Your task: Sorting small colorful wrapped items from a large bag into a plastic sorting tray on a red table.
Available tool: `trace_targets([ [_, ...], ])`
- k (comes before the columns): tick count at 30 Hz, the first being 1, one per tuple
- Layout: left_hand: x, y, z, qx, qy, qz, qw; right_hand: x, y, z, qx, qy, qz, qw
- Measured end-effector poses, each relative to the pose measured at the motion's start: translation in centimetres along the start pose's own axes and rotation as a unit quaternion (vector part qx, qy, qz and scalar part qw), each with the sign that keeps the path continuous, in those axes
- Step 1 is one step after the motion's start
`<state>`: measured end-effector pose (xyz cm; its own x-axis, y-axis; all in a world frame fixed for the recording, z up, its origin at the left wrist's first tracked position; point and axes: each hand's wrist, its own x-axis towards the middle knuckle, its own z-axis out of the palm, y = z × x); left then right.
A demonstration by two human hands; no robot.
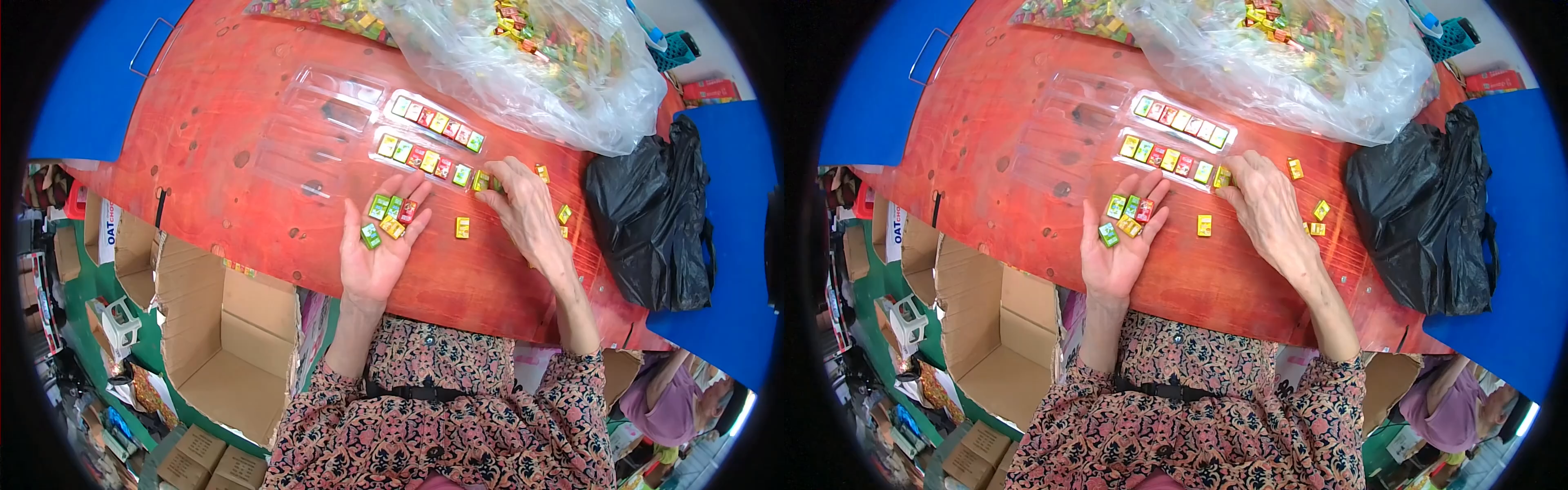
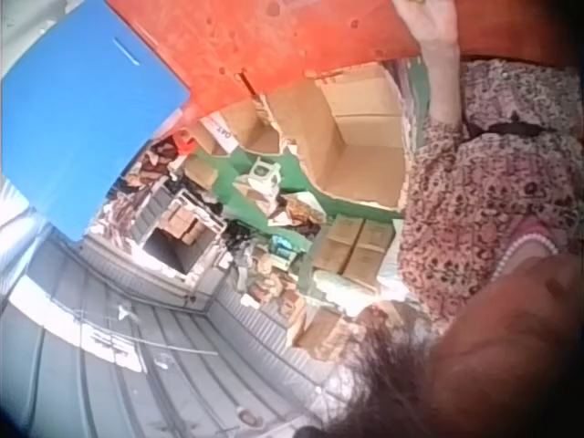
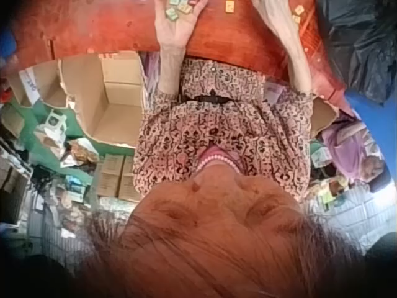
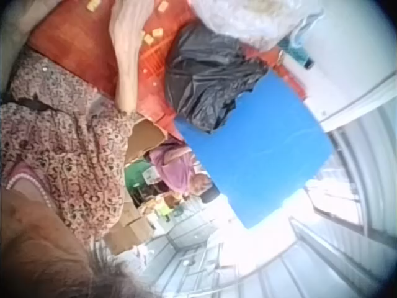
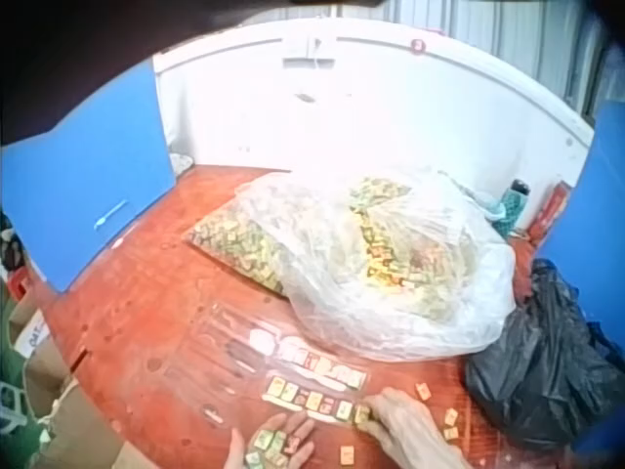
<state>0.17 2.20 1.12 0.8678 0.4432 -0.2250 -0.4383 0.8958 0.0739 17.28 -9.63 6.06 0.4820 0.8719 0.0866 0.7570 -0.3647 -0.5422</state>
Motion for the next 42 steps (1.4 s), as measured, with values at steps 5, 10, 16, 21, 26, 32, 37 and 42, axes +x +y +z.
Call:
trace_targets([
  [5,0.2,-0.1,0.4,-0.001,0.002,-0.004,1.000,0.5,-0.2,0.1,-0.017,-0.021,-0.024,0.999],
  [10,0.0,-0.1,0.3,0.006,-0.003,0.004,1.000,0.9,-0.9,0.1,-0.018,-0.050,-0.024,0.998],
  [16,0.1,-0.2,0.3,0.012,-0.019,-0.003,1.000,1.3,-0.5,0.5,-0.016,-0.059,-0.034,0.998],
  [21,0.1,-0.2,0.2,0.010,-0.016,-0.002,1.000,1.7,-0.4,0.7,0.026,-0.068,-0.022,0.997],
  [26,0.1,-0.1,0.2,0.008,-0.014,0.000,1.000,1.5,-0.4,0.2,-0.006,-0.025,0.004,1.000],
  [32,0.2,-0.2,0.1,0.007,-0.014,0.004,1.000,1.3,-0.2,0.9,-0.027,-0.013,-0.022,0.999],
  [37,0.2,-0.2,0.1,0.003,-0.014,0.004,1.000,1.3,-0.2,1.1,-0.012,0.000,-0.026,1.000],
  [42,0.1,-0.2,0.2,0.006,-0.017,0.004,1.000,1.2,-0.4,1.3,0.016,0.023,-0.013,1.000],
])
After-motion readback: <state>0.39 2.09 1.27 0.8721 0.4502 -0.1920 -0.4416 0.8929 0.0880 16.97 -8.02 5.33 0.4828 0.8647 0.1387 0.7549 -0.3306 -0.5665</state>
